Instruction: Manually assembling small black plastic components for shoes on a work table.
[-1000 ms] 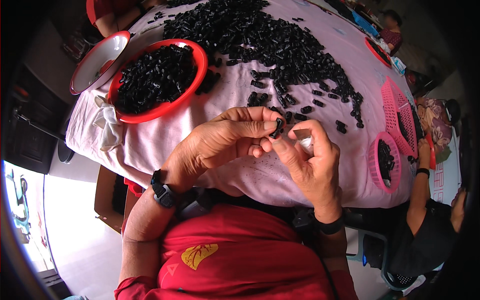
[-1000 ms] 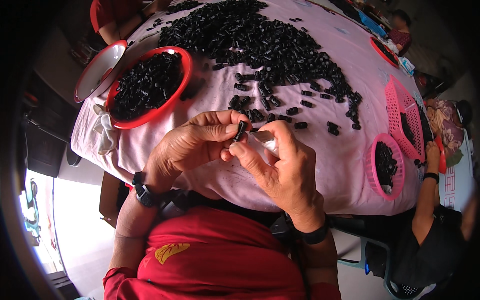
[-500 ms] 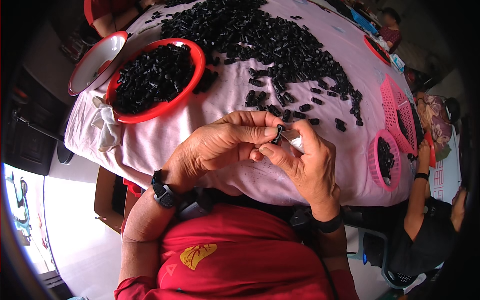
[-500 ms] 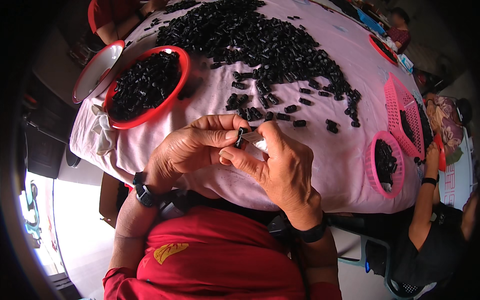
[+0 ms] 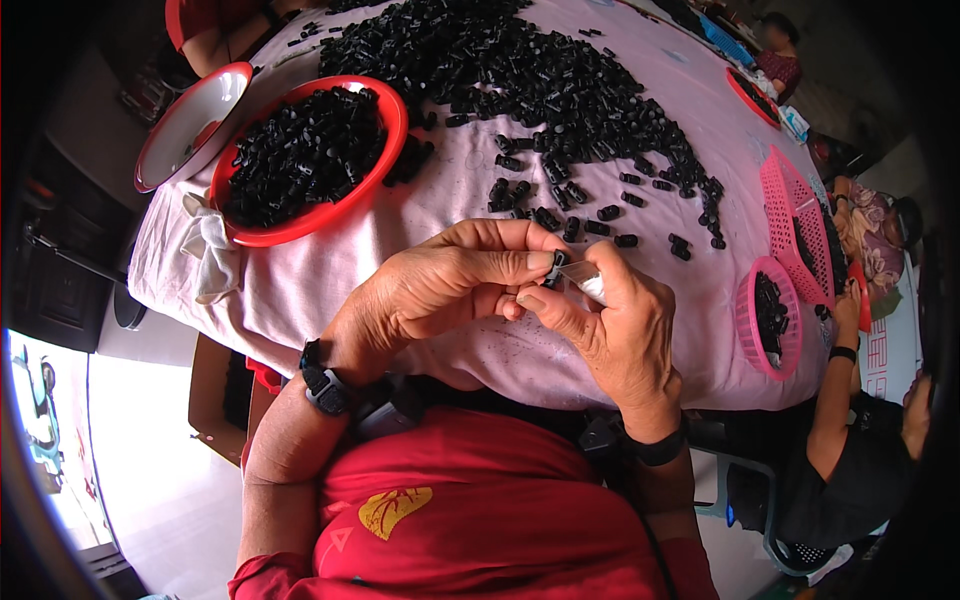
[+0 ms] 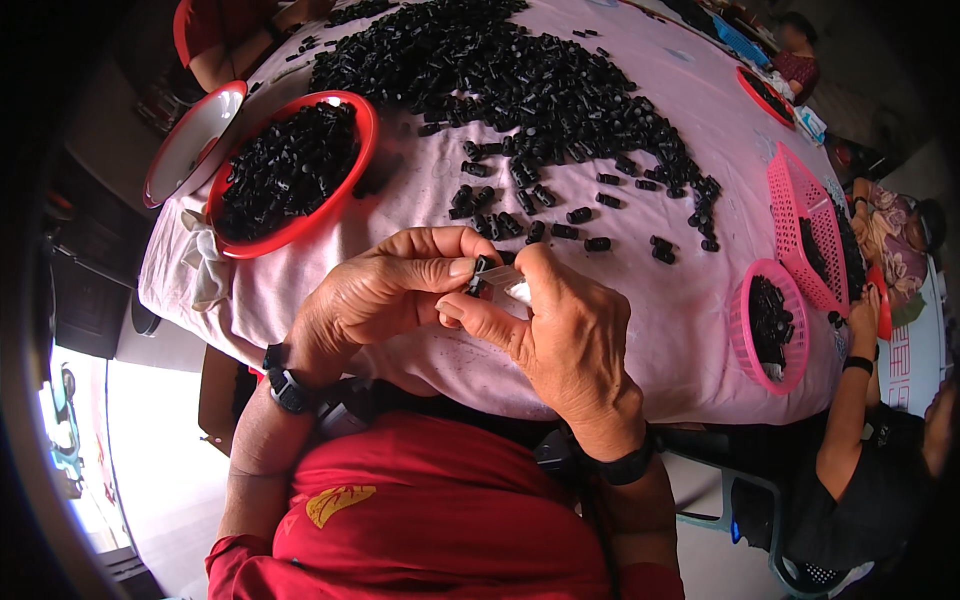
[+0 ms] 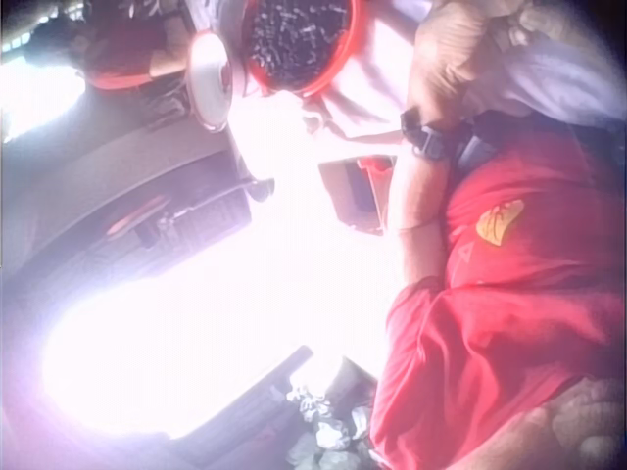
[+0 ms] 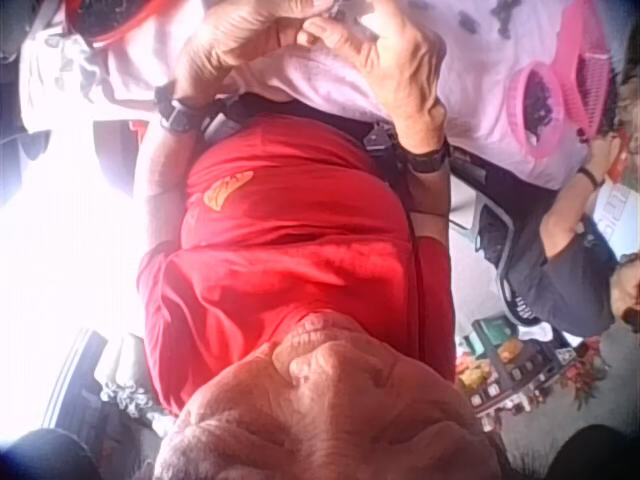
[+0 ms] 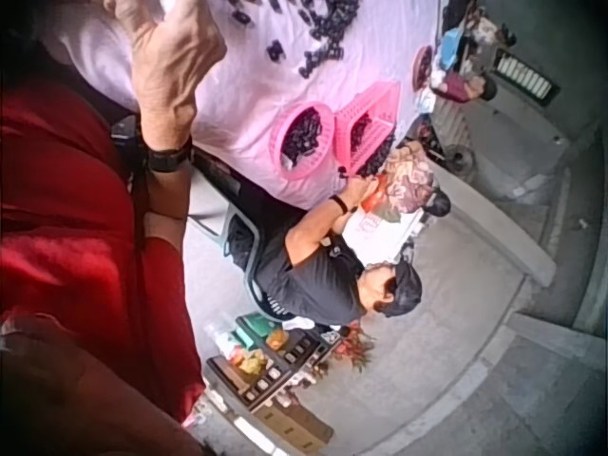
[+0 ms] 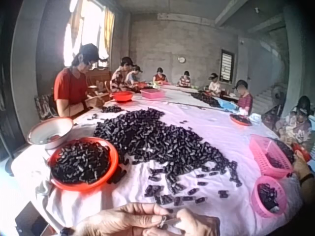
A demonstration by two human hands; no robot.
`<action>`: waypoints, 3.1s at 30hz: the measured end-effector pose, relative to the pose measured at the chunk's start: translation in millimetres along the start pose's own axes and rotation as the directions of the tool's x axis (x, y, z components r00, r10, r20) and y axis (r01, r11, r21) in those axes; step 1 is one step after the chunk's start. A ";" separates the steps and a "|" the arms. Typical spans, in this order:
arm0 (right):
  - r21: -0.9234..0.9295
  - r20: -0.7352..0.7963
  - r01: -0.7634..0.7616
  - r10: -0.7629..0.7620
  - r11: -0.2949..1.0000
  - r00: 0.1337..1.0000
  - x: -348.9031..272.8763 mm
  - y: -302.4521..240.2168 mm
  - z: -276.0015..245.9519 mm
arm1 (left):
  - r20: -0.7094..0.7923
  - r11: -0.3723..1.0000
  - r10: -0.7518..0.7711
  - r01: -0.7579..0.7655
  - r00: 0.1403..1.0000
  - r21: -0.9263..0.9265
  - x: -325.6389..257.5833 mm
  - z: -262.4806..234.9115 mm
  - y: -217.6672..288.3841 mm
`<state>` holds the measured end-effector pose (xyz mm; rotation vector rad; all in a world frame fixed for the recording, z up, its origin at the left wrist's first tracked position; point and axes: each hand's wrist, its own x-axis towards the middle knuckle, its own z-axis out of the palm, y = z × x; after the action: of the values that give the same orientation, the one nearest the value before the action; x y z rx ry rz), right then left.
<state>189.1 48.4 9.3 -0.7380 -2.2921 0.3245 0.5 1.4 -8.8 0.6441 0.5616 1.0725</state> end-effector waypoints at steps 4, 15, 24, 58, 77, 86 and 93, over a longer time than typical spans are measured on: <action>-0.047 0.020 -0.002 0.003 0.999 1.000 -0.3 0.1 -1.5 | 0.034 1.000 0.012 -0.012 0.999 0.010 0.2 -2.0 -0.9; -0.052 0.046 -0.039 0.041 0.998 0.998 1.0 -6.5 -6.8 | 0.064 0.995 0.071 -0.075 0.995 0.066 0.2 1.7 -1.4; -0.089 -0.012 0.000 -0.001 0.996 1.000 0.3 -3.4 -2.4 | 0.058 0.994 0.081 -0.085 0.995 0.062 1.2 2.7 -2.2; 0.486 0.033 0.028 -0.050 0.874 0.998 -0.1 -6.5 -10.1 | 0.069 0.999 0.025 -0.023 0.997 -0.028 -2.5 2.6 3.9; 0.453 -0.019 -0.116 0.140 0.884 0.990 -1.0 -13.6 -6.9 | -0.031 0.967 0.210 -0.203 0.977 0.152 1.2 5.3 -0.9; 0.215 -0.012 -0.117 0.122 0.970 0.992 -1.4 -8.1 -9.3 | 0.033 0.977 0.169 -0.171 0.985 0.125 0.6 5.0 -1.0; 0.089 0.006 -0.118 0.117 0.989 0.993 -0.9 -4.6 -5.6 | 0.086 0.975 0.149 -0.160 0.985 0.153 1.2 5.8 -2.6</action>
<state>191.6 44.3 14.8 -0.8287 -2.2241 0.4791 6.5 0.5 -6.9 0.8757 0.5427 1.1517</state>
